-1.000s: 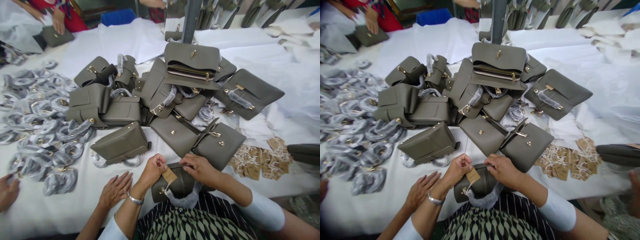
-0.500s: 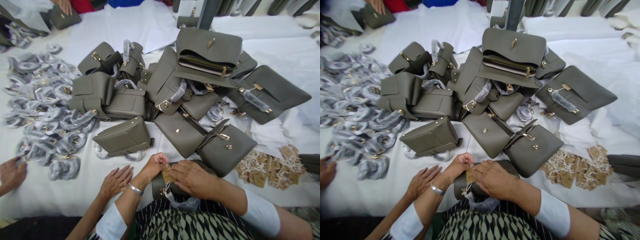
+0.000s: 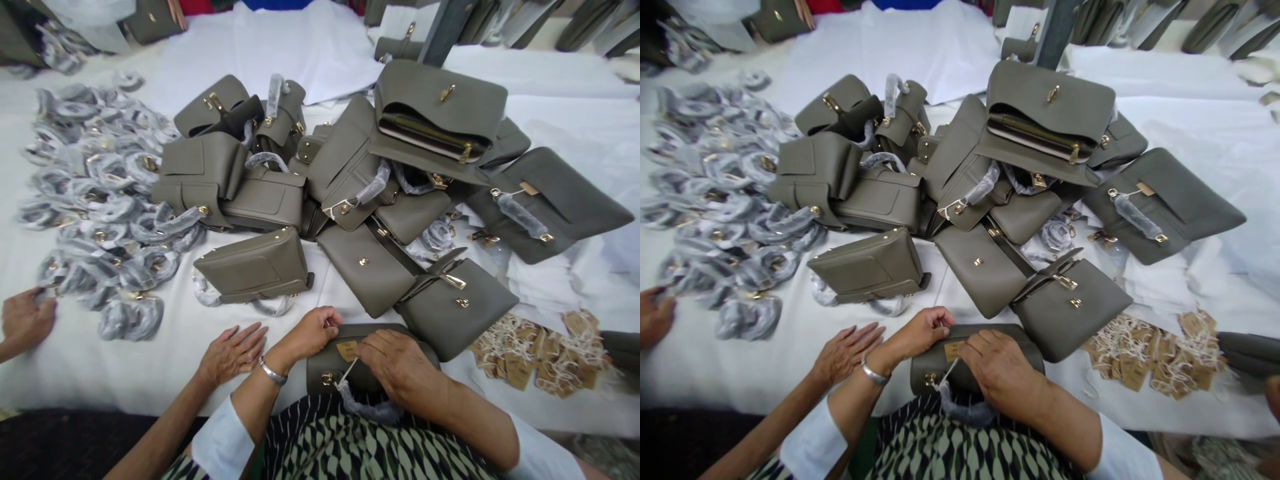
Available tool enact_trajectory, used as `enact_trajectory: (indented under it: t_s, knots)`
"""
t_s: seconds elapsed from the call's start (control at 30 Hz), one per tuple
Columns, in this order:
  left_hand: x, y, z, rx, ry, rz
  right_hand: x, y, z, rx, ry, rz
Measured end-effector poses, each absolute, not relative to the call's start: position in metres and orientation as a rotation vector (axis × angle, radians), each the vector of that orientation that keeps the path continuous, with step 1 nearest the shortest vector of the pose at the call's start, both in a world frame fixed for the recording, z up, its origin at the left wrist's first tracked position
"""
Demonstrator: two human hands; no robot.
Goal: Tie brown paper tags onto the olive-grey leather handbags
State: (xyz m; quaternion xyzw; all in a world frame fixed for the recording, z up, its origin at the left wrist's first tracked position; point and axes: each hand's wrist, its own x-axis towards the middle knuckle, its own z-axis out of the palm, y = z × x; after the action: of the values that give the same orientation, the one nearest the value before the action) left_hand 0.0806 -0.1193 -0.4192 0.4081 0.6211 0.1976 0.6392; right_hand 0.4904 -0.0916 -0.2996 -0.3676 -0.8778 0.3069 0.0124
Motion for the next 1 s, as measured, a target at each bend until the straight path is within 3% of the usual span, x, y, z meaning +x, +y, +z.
enact_trajectory:
  t_s: [0.27, 0.47, 0.73, 1.0]
  knots:
    - [0.065, -0.128, -0.438, 0.076, 0.975, 0.476, 0.463, -0.067, -0.310, -1.262, -2.887, 0.870]
    - [0.110, -0.103, -0.392, 0.777, 1.220, 0.386, 0.467, -0.067, -0.300, -1.113, -2.881, 0.869]
    - [0.267, -0.042, -0.377, 1.264, 0.966, 0.073, 0.495, -0.093, -0.294, -1.211, -2.662, 0.855]
    - [0.264, -0.032, -0.366, 1.558, 0.878, -0.086, 0.498, -0.098, -0.297, -1.355, -2.641, 0.856]
